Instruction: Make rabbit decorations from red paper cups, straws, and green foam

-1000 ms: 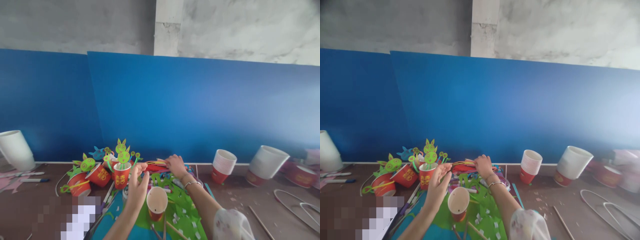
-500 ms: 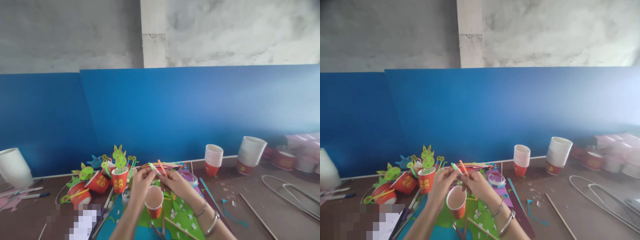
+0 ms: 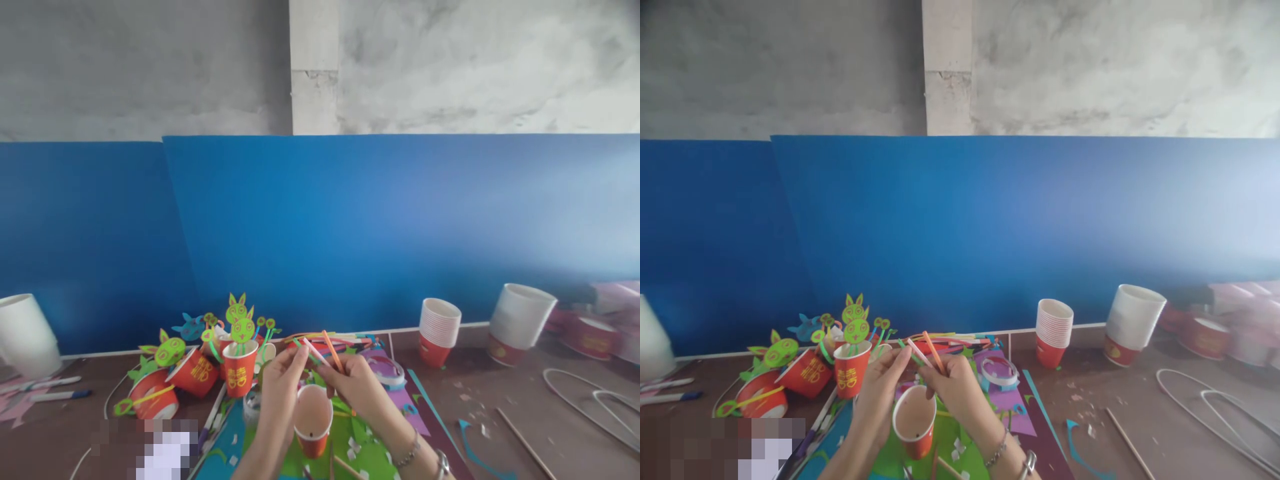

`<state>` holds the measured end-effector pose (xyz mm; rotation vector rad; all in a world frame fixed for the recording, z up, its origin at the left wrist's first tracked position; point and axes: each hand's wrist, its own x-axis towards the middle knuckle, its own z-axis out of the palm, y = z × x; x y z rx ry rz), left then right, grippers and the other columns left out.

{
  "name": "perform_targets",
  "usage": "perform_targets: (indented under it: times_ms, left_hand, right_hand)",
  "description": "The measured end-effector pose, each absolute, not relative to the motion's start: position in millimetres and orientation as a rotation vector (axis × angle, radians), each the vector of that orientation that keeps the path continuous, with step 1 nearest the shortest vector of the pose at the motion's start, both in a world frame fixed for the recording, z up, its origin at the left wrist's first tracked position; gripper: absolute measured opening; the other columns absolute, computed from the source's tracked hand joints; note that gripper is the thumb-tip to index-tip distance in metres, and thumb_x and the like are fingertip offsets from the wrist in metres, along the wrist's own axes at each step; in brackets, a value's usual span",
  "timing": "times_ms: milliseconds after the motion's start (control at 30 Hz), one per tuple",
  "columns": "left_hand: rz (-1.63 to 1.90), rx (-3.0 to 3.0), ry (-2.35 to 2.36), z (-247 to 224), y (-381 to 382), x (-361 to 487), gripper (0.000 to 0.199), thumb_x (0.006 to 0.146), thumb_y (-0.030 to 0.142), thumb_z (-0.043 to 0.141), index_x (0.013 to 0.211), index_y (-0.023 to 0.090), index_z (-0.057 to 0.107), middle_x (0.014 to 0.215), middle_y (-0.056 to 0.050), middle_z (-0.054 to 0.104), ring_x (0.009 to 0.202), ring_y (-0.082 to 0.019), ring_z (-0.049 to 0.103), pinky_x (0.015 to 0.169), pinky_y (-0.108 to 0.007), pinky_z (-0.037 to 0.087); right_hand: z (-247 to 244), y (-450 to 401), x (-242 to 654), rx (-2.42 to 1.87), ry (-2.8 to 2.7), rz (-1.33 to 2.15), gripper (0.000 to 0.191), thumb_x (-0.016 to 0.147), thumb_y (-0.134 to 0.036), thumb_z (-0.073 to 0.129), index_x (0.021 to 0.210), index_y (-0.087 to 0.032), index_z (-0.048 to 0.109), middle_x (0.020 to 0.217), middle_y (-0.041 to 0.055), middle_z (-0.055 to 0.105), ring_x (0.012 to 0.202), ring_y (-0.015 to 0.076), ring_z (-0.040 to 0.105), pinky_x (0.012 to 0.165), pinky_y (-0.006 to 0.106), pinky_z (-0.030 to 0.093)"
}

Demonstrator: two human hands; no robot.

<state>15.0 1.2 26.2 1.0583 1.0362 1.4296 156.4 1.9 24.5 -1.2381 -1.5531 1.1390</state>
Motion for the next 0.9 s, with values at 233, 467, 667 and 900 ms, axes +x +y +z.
perform_targets:
  times_ms: [233,467,667,900]
  left_hand:
    - [1.409,0.932,0.947,20,0,21,0.038,0.065,0.049,0.074,0.077,0.013,0.071,0.065,-0.004,0.067,0.063,-0.017,0.062,0.06,-0.025,0.048]
    - [1.39,0.894,0.885,21,-5,28,0.036,0.065,0.046,0.075,0.076,0.012,0.071,0.071,-0.006,0.067,0.067,-0.019,0.063,0.06,-0.027,0.051]
    - [1.377,0.841,0.737,23,-10,33,0.03,0.067,0.039,0.075,0.066,0.011,0.067,0.06,-0.002,0.059,0.047,-0.01,0.052,0.046,-0.022,0.044]
    - [1.305,0.832,0.627,34,-11,29,0.025,0.068,0.033,0.075,0.063,0.011,0.065,0.058,-0.001,0.06,0.045,-0.009,0.052,0.048,-0.024,0.044]
  right_hand:
    - [32,-6,154,-1.218,-1.654,1.038,0.035,0.082,-0.03,0.055,0.05,-0.016,0.054,0.044,-0.0036,0.047,0.041,0.0068,0.036,0.043,0.021,0.027]
    - [30,-5,154,-1.255,-1.677,0.986,0.046,0.086,-0.044,0.051,0.049,-0.016,0.054,0.043,-0.0023,0.048,0.041,0.0076,0.037,0.045,0.021,0.029]
    - [32,-6,149,-1.182,-1.609,1.033,0.05,0.083,-0.051,0.054,0.047,-0.016,0.056,0.043,-0.0002,0.053,0.042,0.0082,0.038,0.044,0.021,0.027]
    - [34,-7,149,-1.142,-1.508,1.218,0.055,0.079,-0.06,0.053,0.047,-0.017,0.055,0.031,-0.0077,0.03,0.03,0.0047,0.022,0.035,0.022,0.014]
